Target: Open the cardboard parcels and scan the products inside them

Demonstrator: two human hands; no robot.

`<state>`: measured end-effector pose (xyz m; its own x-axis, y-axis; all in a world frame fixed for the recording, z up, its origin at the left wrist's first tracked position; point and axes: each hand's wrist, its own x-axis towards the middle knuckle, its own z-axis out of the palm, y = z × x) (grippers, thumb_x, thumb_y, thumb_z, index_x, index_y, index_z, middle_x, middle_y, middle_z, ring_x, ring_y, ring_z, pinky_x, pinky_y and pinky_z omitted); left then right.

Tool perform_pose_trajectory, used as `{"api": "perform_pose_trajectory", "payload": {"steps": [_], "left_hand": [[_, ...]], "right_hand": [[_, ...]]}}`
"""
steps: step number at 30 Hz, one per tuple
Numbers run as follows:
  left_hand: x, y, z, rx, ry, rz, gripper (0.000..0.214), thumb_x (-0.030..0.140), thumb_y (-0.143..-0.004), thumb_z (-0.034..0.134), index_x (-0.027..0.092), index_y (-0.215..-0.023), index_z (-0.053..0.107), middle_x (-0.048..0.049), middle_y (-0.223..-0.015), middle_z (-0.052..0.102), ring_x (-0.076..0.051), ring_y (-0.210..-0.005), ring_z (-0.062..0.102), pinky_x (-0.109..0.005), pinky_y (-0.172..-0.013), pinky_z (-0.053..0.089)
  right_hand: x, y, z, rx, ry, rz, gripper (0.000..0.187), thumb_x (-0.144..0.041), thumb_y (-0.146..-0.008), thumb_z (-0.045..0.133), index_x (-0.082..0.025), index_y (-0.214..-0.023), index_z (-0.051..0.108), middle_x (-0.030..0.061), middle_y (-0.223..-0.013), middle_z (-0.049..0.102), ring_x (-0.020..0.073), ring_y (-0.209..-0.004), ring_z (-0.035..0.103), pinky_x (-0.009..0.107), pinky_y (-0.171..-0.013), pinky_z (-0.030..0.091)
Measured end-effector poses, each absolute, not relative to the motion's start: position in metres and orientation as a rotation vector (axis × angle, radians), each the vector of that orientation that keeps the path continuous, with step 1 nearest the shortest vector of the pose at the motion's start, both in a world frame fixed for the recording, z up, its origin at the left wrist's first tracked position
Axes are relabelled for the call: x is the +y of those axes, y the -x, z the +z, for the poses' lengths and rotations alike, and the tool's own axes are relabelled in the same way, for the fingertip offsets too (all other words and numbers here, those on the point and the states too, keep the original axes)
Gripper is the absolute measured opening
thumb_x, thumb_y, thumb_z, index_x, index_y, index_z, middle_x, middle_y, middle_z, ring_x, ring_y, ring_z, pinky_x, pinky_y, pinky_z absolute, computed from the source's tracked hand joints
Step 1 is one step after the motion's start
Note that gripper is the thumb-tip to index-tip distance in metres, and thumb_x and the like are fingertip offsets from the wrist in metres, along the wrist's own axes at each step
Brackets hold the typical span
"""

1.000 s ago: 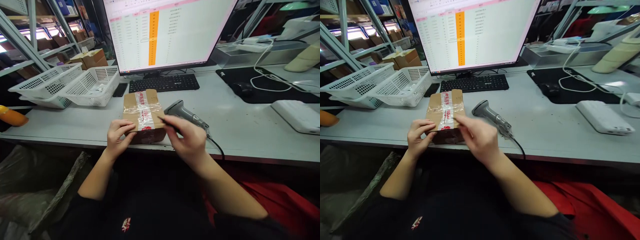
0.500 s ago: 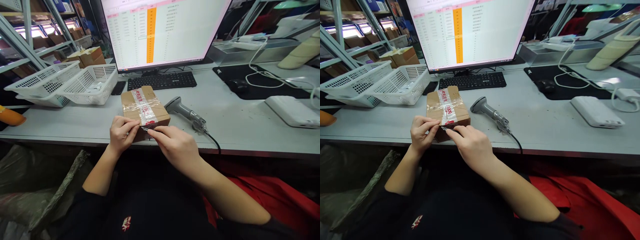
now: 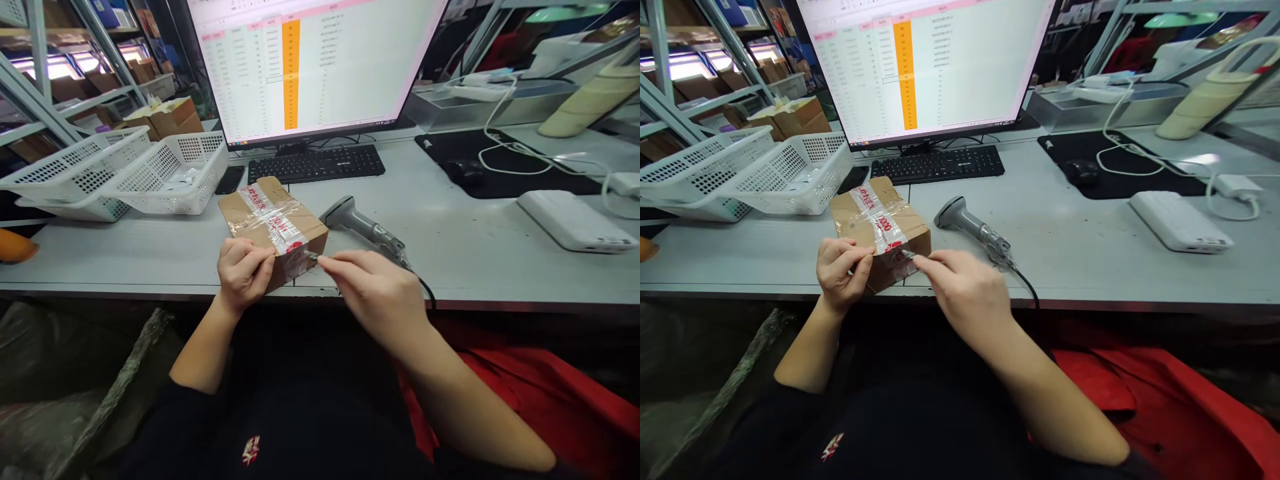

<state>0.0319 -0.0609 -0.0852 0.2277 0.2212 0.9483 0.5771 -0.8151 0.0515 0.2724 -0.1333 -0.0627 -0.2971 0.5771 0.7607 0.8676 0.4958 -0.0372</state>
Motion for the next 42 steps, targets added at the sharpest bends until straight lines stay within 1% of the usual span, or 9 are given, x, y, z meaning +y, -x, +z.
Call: {"api": "perform_pose_trajectory", "payload": {"steps": [2,5,13,18,21,25,31,37,42], "left_hand": [[-0.062,-0.034,-0.084,-0.758,2.184,-1.603,0.007,0.015,-0.094,0.070,0.021,-0.097,0.073,-0.0021,-0.077,0.063,-0.019,-0.081,0.058,-0.033,-0.076,0.055],[-0.062,-0.034,-0.085,-0.757,2.156,-1.610,0.008,0.016,-0.094,0.070,0.021,-0.098,0.073,-0.0024,-0.078,0.064,-0.019,-0.081,0.058,-0.033,-0.077,0.056],[-0.061,-0.031,-0.091,-0.756,2.130,-1.624,0.011,0.019,-0.096,0.068,0.023,-0.101,0.076,-0.0028,-0.081,0.067,-0.019,-0.079,0.060,-0.035,-0.079,0.056],[-0.061,-0.033,-0.091,-0.744,2.140,-1.641,0.012,0.016,-0.094,0.070,0.023,-0.102,0.075,-0.0025,-0.083,0.068,-0.019,-0.082,0.059,-0.035,-0.080,0.055],[-0.061,-0.032,-0.091,-0.740,2.155,-1.646,0.011,0.017,-0.095,0.070,0.023,-0.102,0.076,-0.0023,-0.082,0.068,-0.019,-0.081,0.060,-0.035,-0.081,0.056],[-0.059,-0.031,-0.089,-0.707,2.154,-1.607,0.009,0.020,-0.097,0.068,0.023,-0.099,0.076,-0.0024,-0.079,0.070,-0.019,-0.077,0.060,-0.035,-0.078,0.057],[-0.056,-0.032,-0.085,-0.650,2.184,-1.587,0.010,0.015,-0.094,0.070,0.022,-0.099,0.075,-0.0015,-0.080,0.073,-0.018,-0.076,0.063,-0.034,-0.076,0.058],[-0.060,-0.029,-0.087,-0.658,2.166,-1.639,0.010,0.014,-0.094,0.070,0.022,-0.098,0.073,-0.0020,-0.080,0.069,-0.019,-0.077,0.061,-0.035,-0.076,0.057],[-0.062,-0.035,-0.080,-0.723,2.251,-1.604,0.008,0.014,-0.093,0.073,0.021,-0.096,0.072,-0.0017,-0.081,0.066,-0.017,-0.080,0.059,-0.033,-0.075,0.053]], "right_hand": [[-0.136,-0.262,-0.065,-2.057,1.121,-0.452,0.025,-0.014,-0.104,0.060,-0.023,-0.116,0.080,0.0034,-0.105,0.081,0.0154,-0.087,0.072,0.028,-0.074,0.052],[-0.134,-0.249,-0.069,-2.042,1.089,-0.446,0.026,-0.011,-0.102,0.061,-0.023,-0.116,0.080,0.0025,-0.104,0.081,0.0155,-0.085,0.071,0.028,-0.071,0.051],[-0.129,-0.245,-0.074,-2.000,1.110,-0.453,0.027,-0.012,-0.102,0.062,-0.025,-0.117,0.080,0.0016,-0.105,0.081,0.0149,-0.086,0.071,0.028,-0.072,0.051],[-0.129,-0.243,-0.073,-1.990,1.111,-0.463,0.026,-0.011,-0.101,0.063,-0.024,-0.116,0.080,0.0014,-0.104,0.080,0.0154,-0.085,0.071,0.029,-0.069,0.049],[-0.126,-0.243,-0.073,-1.977,1.117,-0.438,0.026,-0.013,-0.102,0.063,-0.025,-0.116,0.081,0.0012,-0.103,0.081,0.0149,-0.085,0.071,0.028,-0.070,0.049],[-0.122,-0.247,-0.072,-1.961,1.122,-0.387,0.023,-0.018,-0.105,0.062,-0.026,-0.112,0.082,0.0007,-0.100,0.080,0.0141,-0.085,0.071,0.027,-0.071,0.049],[-0.114,-0.261,-0.071,-1.928,1.164,-0.357,0.021,-0.021,-0.105,0.063,-0.026,-0.112,0.082,0.0001,-0.097,0.080,0.0135,-0.083,0.072,0.026,-0.069,0.050],[-0.113,-0.290,-0.069,-1.763,1.308,-0.399,0.017,-0.021,-0.102,0.067,-0.025,-0.109,0.083,0.0021,-0.102,0.081,0.0170,-0.086,0.076,0.027,-0.067,0.052],[-0.126,-0.287,-0.070,-1.855,1.164,-0.243,0.017,-0.022,-0.104,0.066,-0.023,-0.112,0.081,0.0028,-0.103,0.081,0.0154,-0.090,0.076,0.026,-0.075,0.057]]}}
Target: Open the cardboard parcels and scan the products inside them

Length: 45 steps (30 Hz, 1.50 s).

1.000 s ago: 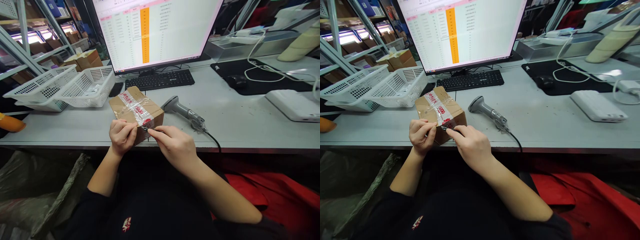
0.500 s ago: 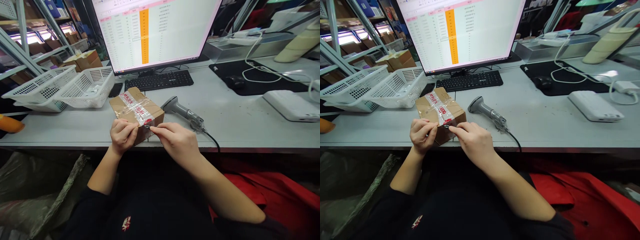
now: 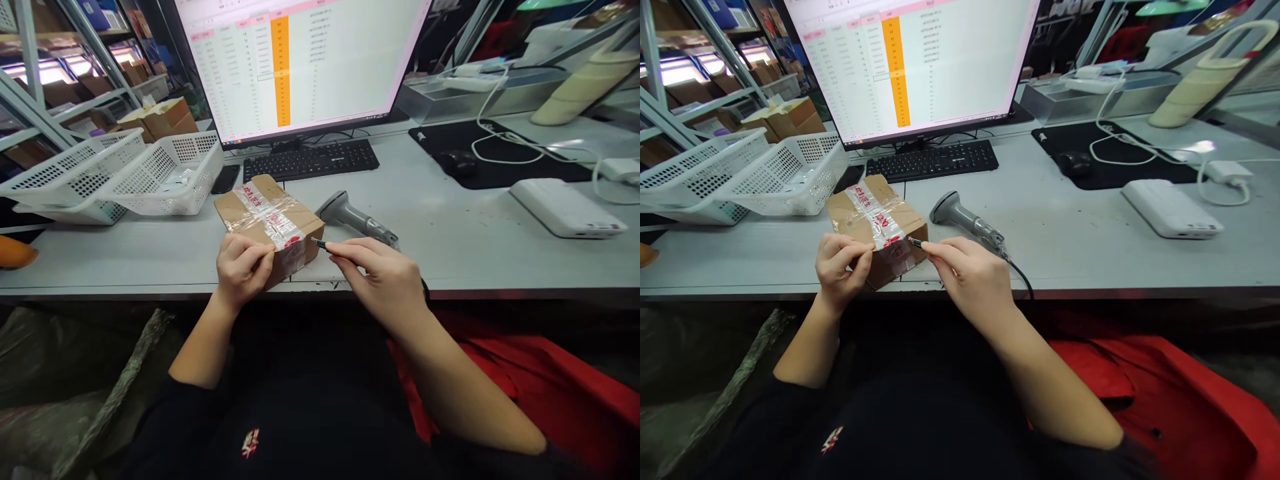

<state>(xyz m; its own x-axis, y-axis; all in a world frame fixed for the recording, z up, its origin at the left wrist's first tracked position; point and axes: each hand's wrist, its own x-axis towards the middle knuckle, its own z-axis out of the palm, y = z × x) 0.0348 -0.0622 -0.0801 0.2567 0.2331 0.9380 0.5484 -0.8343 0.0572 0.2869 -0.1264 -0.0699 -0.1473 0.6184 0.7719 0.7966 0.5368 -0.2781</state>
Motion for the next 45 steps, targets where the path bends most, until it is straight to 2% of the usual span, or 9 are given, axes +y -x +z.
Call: {"api": "perform_pose_trajectory", "payload": {"steps": [15,24,26,28,31,33,39,42,45], "left_hand": [[-0.058,-0.037,-0.083,-0.704,2.198,-1.613,0.009,0.012,-0.092,0.072,0.020,-0.093,0.068,-0.0009,-0.082,0.064,-0.016,-0.079,0.059,-0.030,-0.074,0.051],[-0.061,-0.037,-0.085,-0.654,2.217,-1.662,0.009,0.012,-0.092,0.072,0.020,-0.094,0.070,-0.0015,-0.082,0.064,-0.017,-0.079,0.059,-0.031,-0.074,0.051],[-0.057,-0.029,-0.082,-0.646,2.342,-1.691,0.005,0.022,-0.099,0.067,0.021,-0.098,0.072,-0.0026,-0.085,0.066,-0.017,-0.082,0.061,-0.032,-0.077,0.053],[-0.044,-0.015,-0.080,-0.675,2.465,-1.709,0.029,0.041,-0.107,0.054,0.022,-0.103,0.075,-0.0053,-0.094,0.070,-0.020,-0.090,0.066,-0.035,-0.084,0.055],[-0.017,0.009,-0.081,-0.925,2.506,-1.609,0.063,0.070,-0.106,0.036,0.022,-0.114,0.077,-0.0105,-0.121,0.073,-0.029,-0.126,0.063,-0.049,-0.112,0.048],[-0.009,0.019,-0.083,-1.091,2.502,-1.491,0.077,0.082,-0.100,0.031,0.023,-0.121,0.077,-0.0123,-0.132,0.070,-0.034,-0.138,0.054,-0.057,-0.121,0.038],[-0.026,0.030,-0.084,-1.087,2.556,-1.316,0.081,0.093,-0.090,0.036,0.031,-0.119,0.080,-0.0099,-0.120,0.074,-0.032,-0.119,0.063,-0.063,-0.133,0.014],[-0.006,0.043,-0.080,-1.336,2.365,-1.628,0.078,0.091,-0.089,0.045,0.026,-0.120,0.077,-0.0126,-0.130,0.069,-0.033,-0.127,0.061,-0.060,-0.130,0.025],[0.016,0.051,-0.082,-1.778,2.342,-1.928,0.084,0.088,-0.087,0.054,0.025,-0.142,0.060,-0.0163,-0.146,0.060,-0.034,-0.131,0.060,-0.055,-0.112,0.050]], "right_hand": [[-0.121,-0.247,-0.073,-1.914,1.139,-0.382,0.021,-0.016,-0.102,0.066,-0.024,-0.112,0.082,0.0004,-0.095,0.079,0.0150,-0.082,0.071,0.028,-0.068,0.048],[-0.114,-0.287,-0.074,-1.759,1.314,-0.372,0.019,-0.020,-0.102,0.066,-0.023,-0.112,0.082,0.0032,-0.103,0.080,0.0191,-0.090,0.076,0.029,-0.070,0.053],[-0.116,-0.294,-0.075,-1.720,1.337,-0.208,0.021,-0.022,-0.102,0.066,-0.022,-0.117,0.080,0.0052,-0.110,0.080,0.0214,-0.096,0.076,0.031,-0.075,0.055],[-0.116,-0.295,-0.079,-1.692,1.300,0.064,0.027,-0.026,-0.102,0.063,-0.021,-0.124,0.077,0.0070,-0.112,0.080,0.0222,-0.096,0.076,0.033,-0.077,0.058],[-0.109,-0.285,-0.088,-1.554,1.250,0.537,0.034,-0.040,-0.102,0.057,-0.018,-0.120,0.076,0.0085,-0.100,0.080,0.0208,-0.080,0.074,0.032,-0.062,0.057],[-0.099,-0.277,-0.092,-1.414,1.207,0.795,0.041,-0.051,-0.099,0.057,-0.017,-0.113,0.075,0.0096,-0.097,0.078,0.0223,-0.082,0.074,0.029,-0.053,0.055],[-0.070,-0.274,-0.091,-1.226,1.122,1.085,0.049,-0.066,-0.088,0.067,-0.022,-0.107,0.067,0.0109,-0.119,0.074,0.0292,-0.112,0.072,0.034,-0.067,0.066],[-0.064,-0.274,-0.090,-1.274,1.169,1.044,0.047,-0.065,-0.086,0.068,-0.023,-0.109,0.068,0.0111,-0.144,0.064,0.0322,-0.128,0.064,0.034,-0.069,0.066],[-0.058,-0.271,-0.092,-1.300,1.188,1.005,0.044,-0.064,-0.085,0.067,-0.023,-0.101,0.067,0.0063,-0.167,0.044,0.0320,-0.135,0.059,0.035,-0.075,0.065]]}}
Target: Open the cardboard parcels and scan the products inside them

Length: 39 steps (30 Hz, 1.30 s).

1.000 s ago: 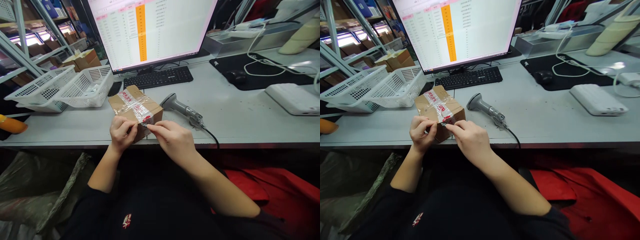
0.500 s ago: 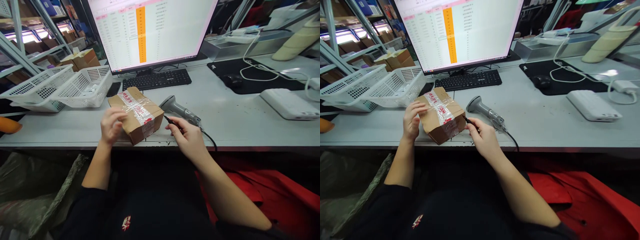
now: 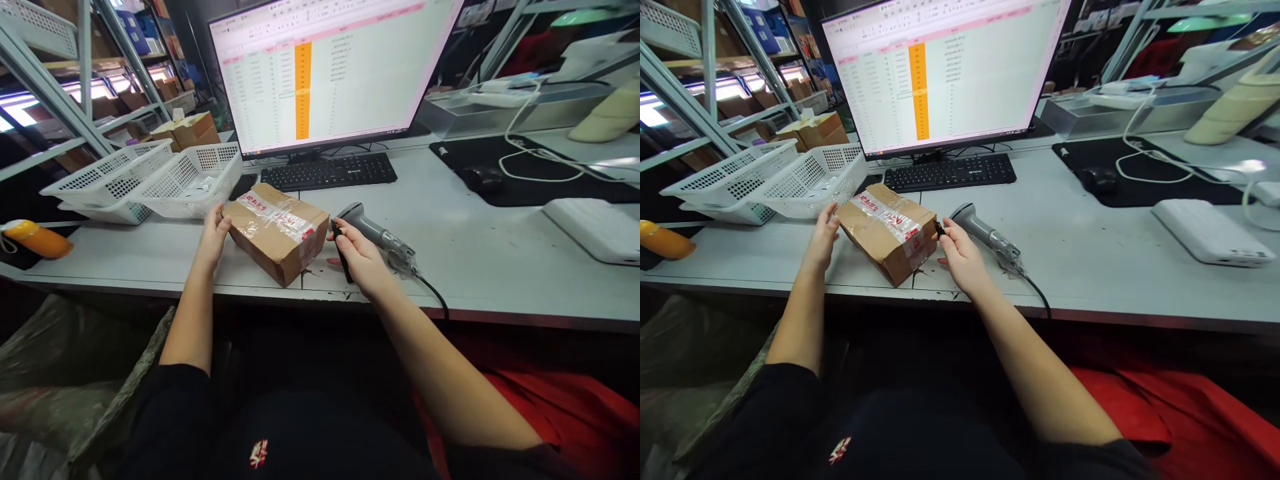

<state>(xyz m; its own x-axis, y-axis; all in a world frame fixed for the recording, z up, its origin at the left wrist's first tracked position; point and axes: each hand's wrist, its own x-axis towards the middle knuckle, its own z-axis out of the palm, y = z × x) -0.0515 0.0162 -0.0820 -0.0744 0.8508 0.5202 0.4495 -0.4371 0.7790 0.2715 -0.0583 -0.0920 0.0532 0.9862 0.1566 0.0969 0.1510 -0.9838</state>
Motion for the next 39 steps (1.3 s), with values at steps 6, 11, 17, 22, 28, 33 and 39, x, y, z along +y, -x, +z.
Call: {"api": "perform_pose_trajectory", "payload": {"steps": [6,11,17,22,28,33,39], "left_hand": [[-0.050,0.037,-0.099,1.191,-2.139,1.648,0.046,0.065,-0.092,0.069,0.023,-0.110,0.074,-0.0035,-0.088,0.066,-0.019,-0.078,0.062,-0.033,-0.075,0.054],[-0.108,0.017,-0.098,1.076,-2.681,1.969,0.046,0.072,-0.091,0.066,0.030,-0.105,0.079,-0.0060,-0.095,0.059,-0.028,-0.105,0.061,-0.058,-0.121,0.041],[-0.115,-0.004,-0.082,0.998,-2.743,1.488,0.037,0.041,-0.094,0.070,0.028,-0.128,0.067,-0.0035,-0.116,0.078,-0.025,-0.115,0.071,-0.056,-0.135,0.021],[-0.123,-0.007,-0.081,1.007,-2.744,1.527,0.029,0.037,-0.092,0.073,0.025,-0.118,0.071,-0.0019,-0.111,0.080,-0.022,-0.110,0.072,-0.044,-0.134,0.022],[-0.129,-0.008,-0.085,1.036,-2.721,1.594,0.026,0.038,-0.090,0.073,0.025,-0.112,0.072,-0.0006,-0.107,0.081,-0.022,-0.106,0.074,-0.042,-0.126,0.031],[-0.129,-0.008,-0.086,1.032,-2.728,1.610,0.024,0.038,-0.091,0.071,0.027,-0.112,0.072,0.0006,-0.107,0.081,-0.022,-0.105,0.074,-0.043,-0.123,0.033],[-0.129,-0.008,-0.088,1.025,-2.729,1.644,0.023,0.040,-0.091,0.072,0.027,-0.110,0.072,0.0006,-0.105,0.081,-0.022,-0.102,0.075,-0.043,-0.120,0.035]], "right_hand": [[-0.033,-0.279,-0.097,-1.170,1.132,0.983,0.045,-0.065,-0.081,0.070,-0.025,-0.102,0.067,0.0040,-0.112,0.075,0.0226,-0.104,0.068,0.031,-0.079,0.059],[-0.015,-0.288,-0.095,-1.184,1.070,1.148,0.043,-0.061,-0.077,0.078,-0.023,-0.092,0.067,0.0009,-0.085,0.073,0.0167,-0.075,0.066,0.027,-0.068,0.054],[-0.044,-0.296,-0.053,-1.463,1.194,0.546,0.032,-0.041,-0.096,0.065,-0.026,-0.121,0.076,0.0064,-0.104,0.079,0.0219,-0.086,0.072,0.037,-0.076,0.059],[-0.099,-0.266,-0.015,-2.076,1.032,-0.137,0.025,-0.024,-0.105,0.058,-0.030,-0.117,0.079,0.0041,-0.112,0.080,0.0223,-0.099,0.073,0.036,-0.085,0.055],[-0.111,-0.230,-0.015,-2.440,0.779,-0.714,0.029,-0.015,-0.107,0.051,-0.021,-0.101,0.079,0.0037,-0.100,0.079,0.0198,-0.085,0.064,0.036,-0.069,0.043],[-0.110,-0.222,-0.013,-2.482,0.768,-0.784,0.028,-0.015,-0.107,0.051,-0.021,-0.098,0.077,0.0039,-0.097,0.078,0.0207,-0.084,0.061,0.037,-0.069,0.041],[-0.117,-0.216,-0.009,-2.516,0.793,-0.853,0.023,-0.013,-0.103,0.056,-0.019,-0.092,0.075,0.0053,-0.086,0.072,0.0230,-0.082,0.058,0.038,-0.067,0.041]]}}
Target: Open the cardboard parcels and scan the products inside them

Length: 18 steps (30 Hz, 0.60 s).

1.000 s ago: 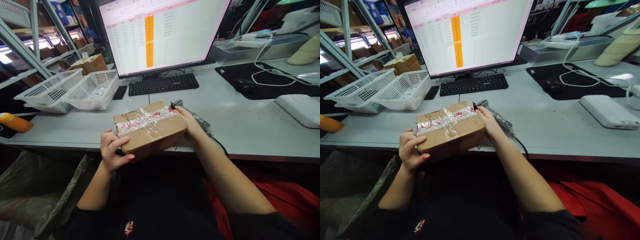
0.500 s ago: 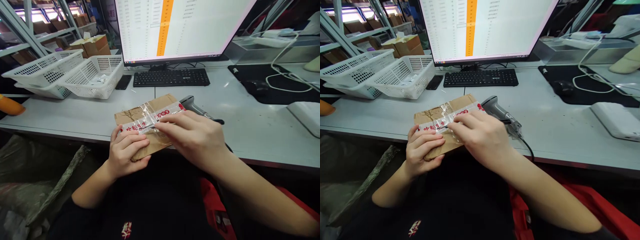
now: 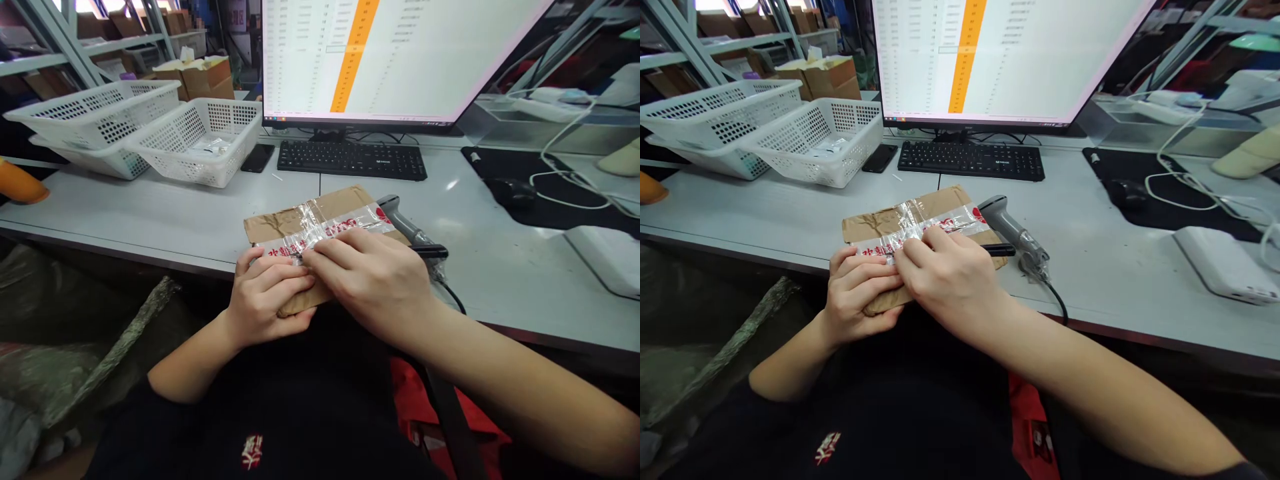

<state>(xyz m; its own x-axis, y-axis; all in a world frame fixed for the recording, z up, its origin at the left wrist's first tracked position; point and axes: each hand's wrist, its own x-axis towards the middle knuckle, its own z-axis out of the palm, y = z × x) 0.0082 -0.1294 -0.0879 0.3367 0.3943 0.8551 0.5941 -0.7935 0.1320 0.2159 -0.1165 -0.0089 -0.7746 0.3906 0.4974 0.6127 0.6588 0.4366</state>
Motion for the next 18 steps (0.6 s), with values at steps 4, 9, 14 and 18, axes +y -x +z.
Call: {"api": "perform_pose_trajectory", "payload": {"steps": [4,9,14,18], "left_hand": [[-0.130,-0.008,-0.090,-0.915,2.391,-1.459,0.026,0.041,-0.090,0.071,0.029,-0.113,0.072,0.0013,-0.104,0.081,-0.023,-0.101,0.074,-0.045,-0.120,0.036],[-0.127,-0.010,-0.095,-0.912,2.397,-1.511,0.027,0.041,-0.089,0.072,0.029,-0.113,0.073,0.0014,-0.105,0.081,-0.023,-0.101,0.073,-0.046,-0.120,0.035],[-0.123,-0.002,-0.086,-0.903,2.484,-1.511,0.032,0.051,-0.096,0.065,0.026,-0.115,0.073,-0.0023,-0.109,0.080,-0.024,-0.106,0.073,-0.048,-0.121,0.033],[-0.106,0.014,-0.055,-0.952,2.707,-1.367,0.041,0.056,-0.103,0.056,0.025,-0.125,0.072,-0.0063,-0.119,0.079,-0.025,-0.108,0.074,-0.045,-0.103,0.051]], "right_hand": [[-0.117,-0.230,-0.004,-2.544,0.910,-0.960,0.026,-0.008,-0.101,0.053,-0.021,-0.091,0.074,0.0061,-0.085,0.072,0.0235,-0.082,0.059,0.039,-0.065,0.038],[-0.111,-0.271,0.009,-2.461,1.165,-0.858,0.034,-0.008,-0.101,0.046,-0.024,-0.095,0.076,0.0073,-0.089,0.075,0.0260,-0.084,0.059,0.039,-0.061,0.028],[-0.066,-0.354,-0.001,-2.228,1.465,-0.908,0.034,-0.023,-0.106,0.050,-0.025,-0.102,0.083,0.0086,-0.100,0.079,0.0238,-0.086,0.059,0.037,-0.060,0.023],[-0.021,-0.433,-0.047,-1.912,1.953,-0.409,0.025,-0.035,-0.095,0.067,-0.020,-0.095,0.087,0.0124,-0.090,0.078,0.0181,-0.067,0.053,0.034,-0.058,0.025]]}}
